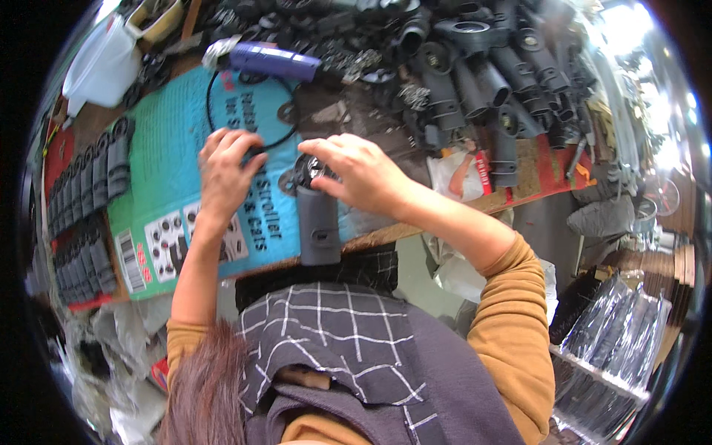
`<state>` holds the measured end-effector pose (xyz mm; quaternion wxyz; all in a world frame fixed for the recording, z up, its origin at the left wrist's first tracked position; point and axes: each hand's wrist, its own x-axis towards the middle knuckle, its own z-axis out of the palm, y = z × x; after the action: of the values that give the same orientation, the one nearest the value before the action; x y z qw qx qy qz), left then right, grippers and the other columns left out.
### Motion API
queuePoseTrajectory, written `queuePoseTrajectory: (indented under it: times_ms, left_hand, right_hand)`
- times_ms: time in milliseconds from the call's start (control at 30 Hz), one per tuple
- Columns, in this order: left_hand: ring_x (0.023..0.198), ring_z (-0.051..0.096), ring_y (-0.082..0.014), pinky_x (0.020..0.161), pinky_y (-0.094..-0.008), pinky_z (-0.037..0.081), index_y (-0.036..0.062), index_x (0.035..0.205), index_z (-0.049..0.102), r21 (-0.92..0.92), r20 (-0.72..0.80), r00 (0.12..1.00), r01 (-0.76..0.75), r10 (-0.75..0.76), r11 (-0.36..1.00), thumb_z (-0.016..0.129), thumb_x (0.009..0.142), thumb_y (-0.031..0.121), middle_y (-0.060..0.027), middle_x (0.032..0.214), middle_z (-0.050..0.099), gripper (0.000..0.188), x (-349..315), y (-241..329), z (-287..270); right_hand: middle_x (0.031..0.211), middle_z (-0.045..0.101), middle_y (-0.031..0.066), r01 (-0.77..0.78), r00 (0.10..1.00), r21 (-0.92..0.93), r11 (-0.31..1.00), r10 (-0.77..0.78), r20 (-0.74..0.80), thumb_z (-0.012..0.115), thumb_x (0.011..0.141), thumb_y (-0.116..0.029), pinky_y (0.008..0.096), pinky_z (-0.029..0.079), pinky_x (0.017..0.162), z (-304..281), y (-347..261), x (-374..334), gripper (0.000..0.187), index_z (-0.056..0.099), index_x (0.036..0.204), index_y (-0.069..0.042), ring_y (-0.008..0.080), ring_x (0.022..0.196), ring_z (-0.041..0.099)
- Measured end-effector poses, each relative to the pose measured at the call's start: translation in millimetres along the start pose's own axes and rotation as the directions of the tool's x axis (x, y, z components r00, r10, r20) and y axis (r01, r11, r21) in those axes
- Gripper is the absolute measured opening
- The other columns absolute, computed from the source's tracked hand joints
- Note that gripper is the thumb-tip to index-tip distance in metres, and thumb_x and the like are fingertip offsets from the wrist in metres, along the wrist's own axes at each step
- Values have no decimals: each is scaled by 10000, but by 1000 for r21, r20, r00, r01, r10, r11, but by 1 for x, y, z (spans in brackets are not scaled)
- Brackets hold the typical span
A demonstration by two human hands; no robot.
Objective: The person assembles small wheels by inserting bearings and securing them with a hot glue gun. They repeatedly pick up wheel housings, insert bearings, apply glue, and place the finished wheels on the work surface.
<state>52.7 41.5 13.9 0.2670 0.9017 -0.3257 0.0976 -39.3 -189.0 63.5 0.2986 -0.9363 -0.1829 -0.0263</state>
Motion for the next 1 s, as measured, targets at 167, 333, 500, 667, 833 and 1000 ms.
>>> queuePoseTrajectory:
  times_ms: [167, 333, 500, 667, 833, 1000]
  left_hand:
    - [1095, 499, -236, 978, -411, 293, 158, 850, 711, 88, -8, 997, 73, -72, 993, 757, 767, 240, 38, 958, 689, 125, 8, -38, -18]
    - [1116, 453, -244, 1007, -426, 261, 159, 858, 717, 105, -12, 991, 135, -134, 985, 756, 773, 239, 42, 1020, 681, 122, 10, -66, -33]
    - [1127, 454, -255, 1015, -435, 257, 161, 877, 717, 64, 37, 982, 182, -184, 981, 752, 768, 247, 37, 1040, 679, 143, 8, -68, -40]
    - [1112, 457, -261, 1002, -430, 272, 170, 871, 725, 27, 10, 983, 181, -181, 983, 762, 756, 246, 38, 1038, 679, 143, 4, -70, -38]
    - [1105, 466, -244, 1006, -405, 285, 138, 931, 720, 11, 74, 950, 303, -303, 953, 771, 745, 278, -1, 1039, 687, 238, 17, -51, -48]
    - [1150, 572, -215, 961, -352, 485, 20, 1301, 545, -896, 321, 923, 369, -213, 246, 740, 870, 281, -136, 1185, 631, 540, 48, 20, -31]
  right_hand:
    - [837, 668, 130, -352, 859, -147, 924, 256, -444, 760, 784, -204, 383, 517, 721, -58, 58, 18, 229, 653, 871, -20, 294, 802, 649]
    - [815, 640, 113, -483, 797, -374, 792, 221, -562, 742, 792, -225, 419, 494, 767, -87, 120, 50, 202, 656, 772, -44, 305, 840, 616]
    - [944, 653, 109, -383, 874, -634, 672, 42, -484, 748, 788, -288, 413, 489, 851, -95, 153, 121, 235, 699, 875, -74, 314, 964, 604]
    - [1330, 492, 186, -569, 747, -664, 485, 643, -171, 812, 699, -423, 468, 479, 974, -124, 191, 172, 666, 589, 1271, -164, 377, 1170, 560]
    - [1306, 519, 192, -266, 907, -397, 878, 89, -412, 862, 669, -273, 434, 418, 1030, -146, 148, 131, 836, 432, 1366, -104, 367, 1220, 505]
    - [1359, 446, 130, 55, 983, 221, 974, -14, -183, 918, 612, -71, 402, 474, 994, -65, 48, 70, 958, 296, 1339, -107, 237, 1217, 522]
